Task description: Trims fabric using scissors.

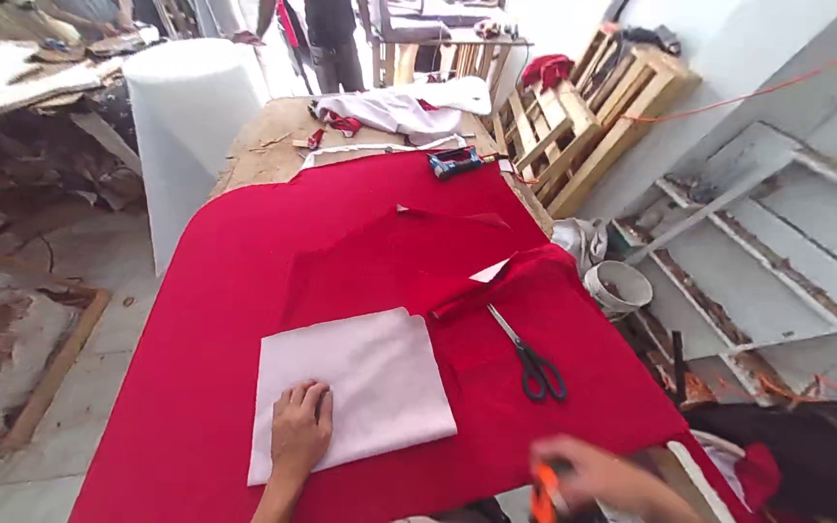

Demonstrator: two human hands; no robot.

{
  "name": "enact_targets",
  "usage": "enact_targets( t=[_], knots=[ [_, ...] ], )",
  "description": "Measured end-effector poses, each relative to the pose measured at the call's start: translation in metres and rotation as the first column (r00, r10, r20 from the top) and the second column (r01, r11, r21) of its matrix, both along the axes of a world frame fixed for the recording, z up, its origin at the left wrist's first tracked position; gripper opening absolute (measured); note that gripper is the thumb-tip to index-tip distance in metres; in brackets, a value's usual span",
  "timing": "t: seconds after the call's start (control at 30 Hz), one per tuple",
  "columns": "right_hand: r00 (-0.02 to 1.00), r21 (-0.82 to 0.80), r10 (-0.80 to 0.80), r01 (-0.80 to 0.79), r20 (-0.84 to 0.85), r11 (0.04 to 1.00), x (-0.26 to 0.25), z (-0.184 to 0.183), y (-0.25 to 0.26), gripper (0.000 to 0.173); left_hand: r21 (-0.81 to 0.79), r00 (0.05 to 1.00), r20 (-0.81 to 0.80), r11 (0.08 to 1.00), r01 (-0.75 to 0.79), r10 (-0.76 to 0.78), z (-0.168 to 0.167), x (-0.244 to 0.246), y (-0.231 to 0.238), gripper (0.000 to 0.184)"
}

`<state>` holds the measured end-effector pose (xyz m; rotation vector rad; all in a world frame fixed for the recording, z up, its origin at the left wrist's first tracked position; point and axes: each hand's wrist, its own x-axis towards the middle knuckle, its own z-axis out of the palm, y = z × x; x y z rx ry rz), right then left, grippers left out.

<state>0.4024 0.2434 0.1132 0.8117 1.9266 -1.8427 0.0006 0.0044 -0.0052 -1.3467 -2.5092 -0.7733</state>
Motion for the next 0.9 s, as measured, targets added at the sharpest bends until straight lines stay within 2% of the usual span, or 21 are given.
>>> enact_targets(
  t=[0.07,0.1,0.13,0.17,0.2,0.23,0.27,0.3,0.33,0.4,0.43,0.5,0.53,0.63,0.77,0.83,0.9],
  knots=[
    [1.0,0.046,-0.005,0.004,0.023,0.999,-0.101,0.013,0.046,0.032,0.001,1.0,0.012,1.0,0.005,-0.005,-0.001,-0.001,-0.001,0.041],
    [0.995,0.047,-0.097,0.096,0.024,0.994,-0.151,0.018,0.067,0.04,0.004,1.0,0.021,1.0,0.006,-0.006,-0.002,0.001,-0.003,0.041],
    [0.97,0.031,-0.24,0.241,-0.03,0.97,-0.199,0.02,0.089,0.047,0.006,1.0,0.029,1.0,0.009,-0.009,-0.003,0.001,-0.004,0.041],
    [0.895,-0.023,-0.426,0.427,-0.131,0.904,-0.244,0.022,0.111,0.052,0.012,0.999,0.033,1.0,0.013,-0.014,-0.003,-0.001,-0.004,0.041],
    [0.775,-0.147,-0.591,0.573,-0.224,0.806,-0.281,0.025,0.134,0.059,0.022,0.999,0.041,1.0,0.022,-0.023,-0.003,-0.002,-0.005,0.041],
    [0.652,-0.239,-0.7,0.659,-0.29,0.713,-0.311,0.027,0.15,0.07,0.033,0.998,0.051,0.999,0.029,-0.031,-0.003,-0.001,-0.006,0.041],
    [0.579,-0.268,-0.751,0.704,-0.318,0.657,-0.332,0.027,0.159,0.074,0.043,0.998,0.059,0.999,0.033,-0.036,-0.004,-0.001,-0.007,0.04],
    [0.574,-0.239,-0.747,0.715,-0.334,0.656,-0.346,0.025,0.16,0.071,0.054,0.997,0.067,0.998,0.033,-0.036,-0.003,-0.002,-0.008,0.04],
    [0.635,-0.155,-0.692,0.688,-0.345,0.709,-0.353,0.019,0.151,0.064,0.062,0.997,0.072,0.998,0.029,-0.034,-0.004,-0.002,-0.009,0.039],
    [0.842,0.119,-0.423,0.483,-0.336,0.867,-0.346,0.006,0.121,0.048,0.07,0.996,0.08,0.997,0.022,-0.028,-0.004,-0.001,-0.012,0.039],
    [0.906,0.252,-0.271,0.359,-0.324,0.899,-0.336,0.002,0.106,0.042,0.071,0.996,0.085,0.997,0.021,-0.027,-0.003,-0.001,-0.012,0.039],
    [0.935,0.403,-0.057,0.206,-0.351,0.892,-0.303,-0.007,0.081,0.035,0.075,0.995,0.102,0.997,0.016,-0.024,-0.005,-0.001,-0.012,0.038],
    [0.92,0.409,-0.034,0.206,-0.39,0.889,-0.279,-0.009,0.071,0.032,0.074,0.994,0.11,0.997,0.014,-0.022,-0.005,-0.001,-0.013,0.037],
    [0.849,0.342,-0.19,0.39,-0.493,0.855,-0.199,-0.012,0.051,0.03,0.068,0.993,0.118,0.998,0.017,-0.025,-0.005,-0.002,-0.013,0.035],
    [0.718,0.368,-0.443,0.672,-0.537,0.643,-0.093,-0.026,0.027,0.03,0.043,0.976,0.215,0.999,0.026,-0.035,0.009,-0.012,-0.005,0.034],
    [0.657,0.402,-0.513,0.749,-0.552,0.527,-0.059,-0.038,0.013,0.027,0.015,0.953,0.298,0.999,0.044,-0.046,0.029,-0.028,0.007,0.037],
    [0.674,0.442,-0.526,0.738,-0.519,0.51,-0.043,-0.046,-0.006,0.026,-0.056,0.931,0.364,0.997,0.05,-0.026,0.044,-0.046,0.016,0.042]
  ],
)
